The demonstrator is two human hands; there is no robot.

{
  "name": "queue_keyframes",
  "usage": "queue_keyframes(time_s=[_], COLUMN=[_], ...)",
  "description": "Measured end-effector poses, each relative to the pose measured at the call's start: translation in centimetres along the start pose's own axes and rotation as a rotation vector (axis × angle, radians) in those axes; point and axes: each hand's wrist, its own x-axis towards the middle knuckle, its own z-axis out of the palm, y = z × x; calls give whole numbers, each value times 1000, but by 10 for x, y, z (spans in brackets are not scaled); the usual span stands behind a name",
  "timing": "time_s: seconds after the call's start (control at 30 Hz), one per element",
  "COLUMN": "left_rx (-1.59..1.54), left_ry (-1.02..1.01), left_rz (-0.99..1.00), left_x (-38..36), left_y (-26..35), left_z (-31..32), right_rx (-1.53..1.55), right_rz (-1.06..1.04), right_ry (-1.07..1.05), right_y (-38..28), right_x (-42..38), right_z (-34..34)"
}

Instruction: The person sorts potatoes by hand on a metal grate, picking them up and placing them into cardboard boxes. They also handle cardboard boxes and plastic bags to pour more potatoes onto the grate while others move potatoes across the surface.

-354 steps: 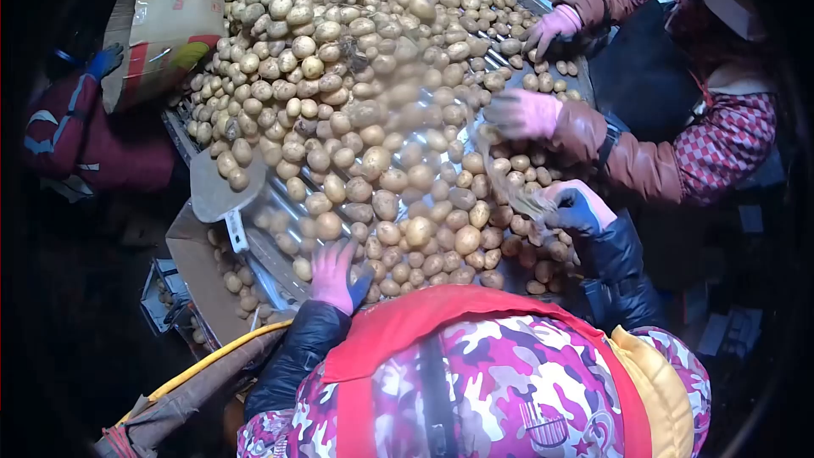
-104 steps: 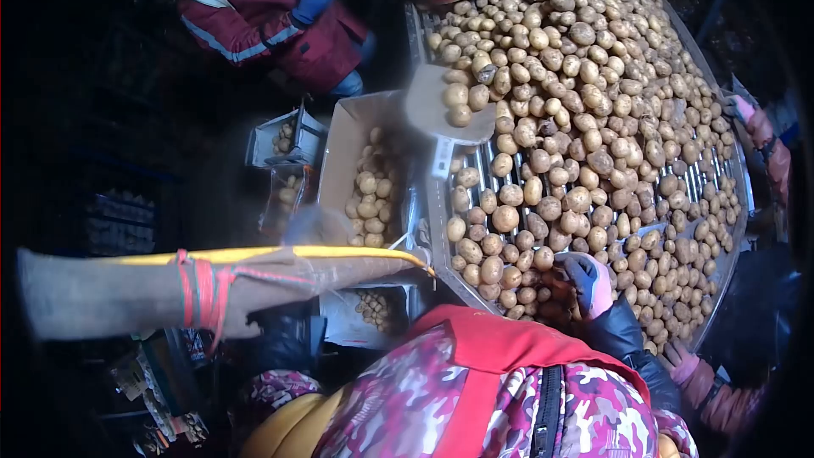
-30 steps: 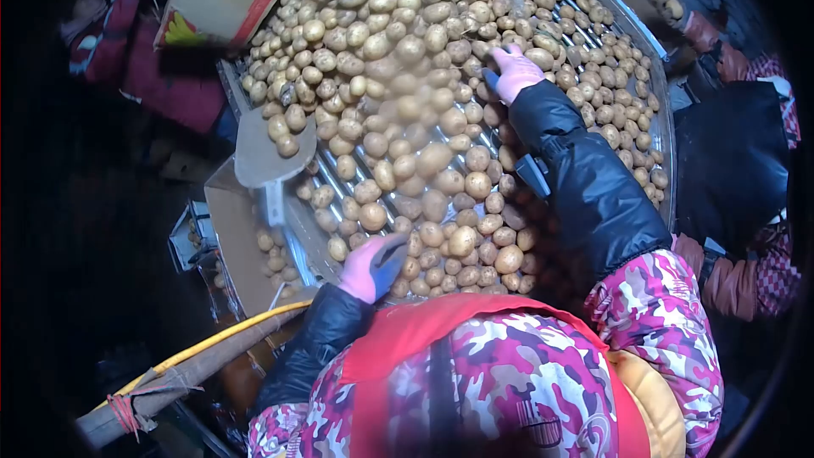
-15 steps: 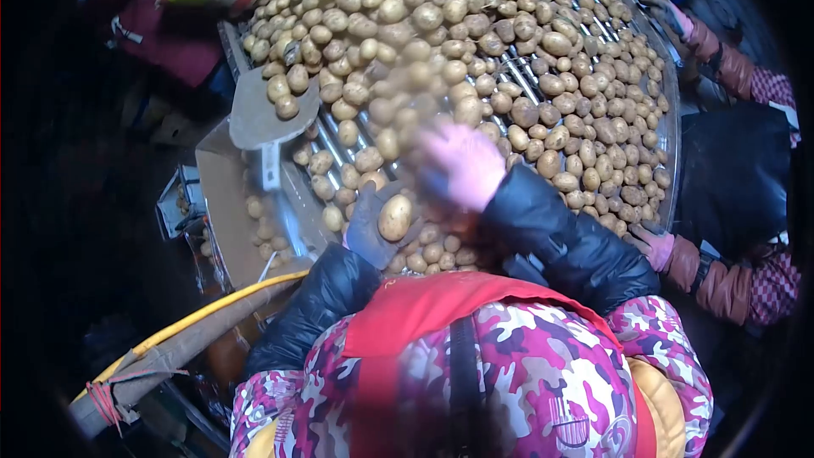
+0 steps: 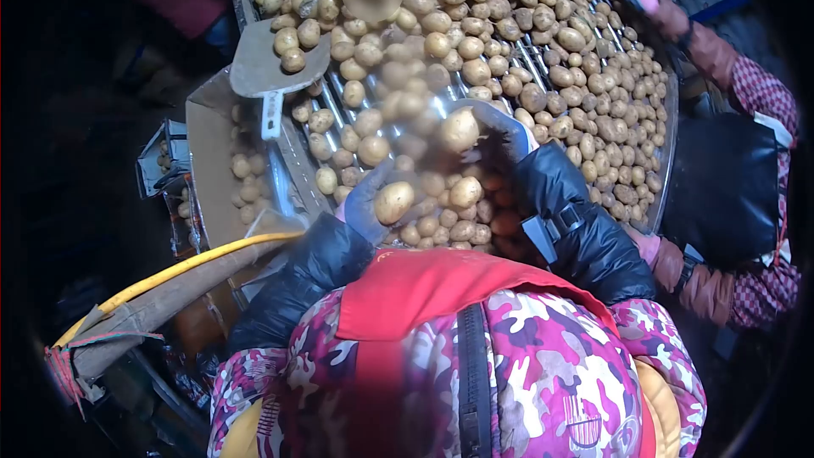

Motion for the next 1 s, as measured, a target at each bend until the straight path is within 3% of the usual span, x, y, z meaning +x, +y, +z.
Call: queue_keyframes(time_s=[0.07, 0.13, 0.27, 0.37, 0.47, 0.5, 0.53, 0.57, 0.7, 0.83, 0.9, 0.97, 1.0], left_rx=[135, -173, -189, -373, -180, -96, -124, -155, -154, -145, -161, -238, -313], left_ry=[-68, -119, -57, 40, -102, -121, -123, -119, -66, 103, 233, 440, 552], left_rz=[79, -70, -2, -72, 125, 209, 163, 121, 106, 133, 165, 219, 236], left_x=[2, 5, 5, -4, -8, -8, -15, -23, -62, -121, -158, -196, -212], left_y=[-10, 8, 22, 33, -10, -28, -22, -16, -16, -35, -51, -66, -71], left_z=[0, 9, 20, 26, -5, -16, -15, -13, -11, -25, -33, -45, -51], right_rx=[458, 568, 133, -40, -158, -306, -450, -308, -225, -669, -898, -1329, -1373], right_rz=[205, 203, 136, 30, 70, -73, -221, -146, -178, -183, -42, -515, -500], right_ry=[37, -25, -229, -280, -288, -326, -342, -392, -306, 51, 83, 33, 26], right_y=[-23, -22, -39, -34, -32, -21, -10, -15, -7, 22, 35, 57, 73], right_x=[-16, -20, -25, -21, -22, -17, -12, -14, -20, -17, -28, -38, -40], right_z=[26, 34, 66, 76, 77, 73, 69, 72, 82, 65, 52, 37, 26])
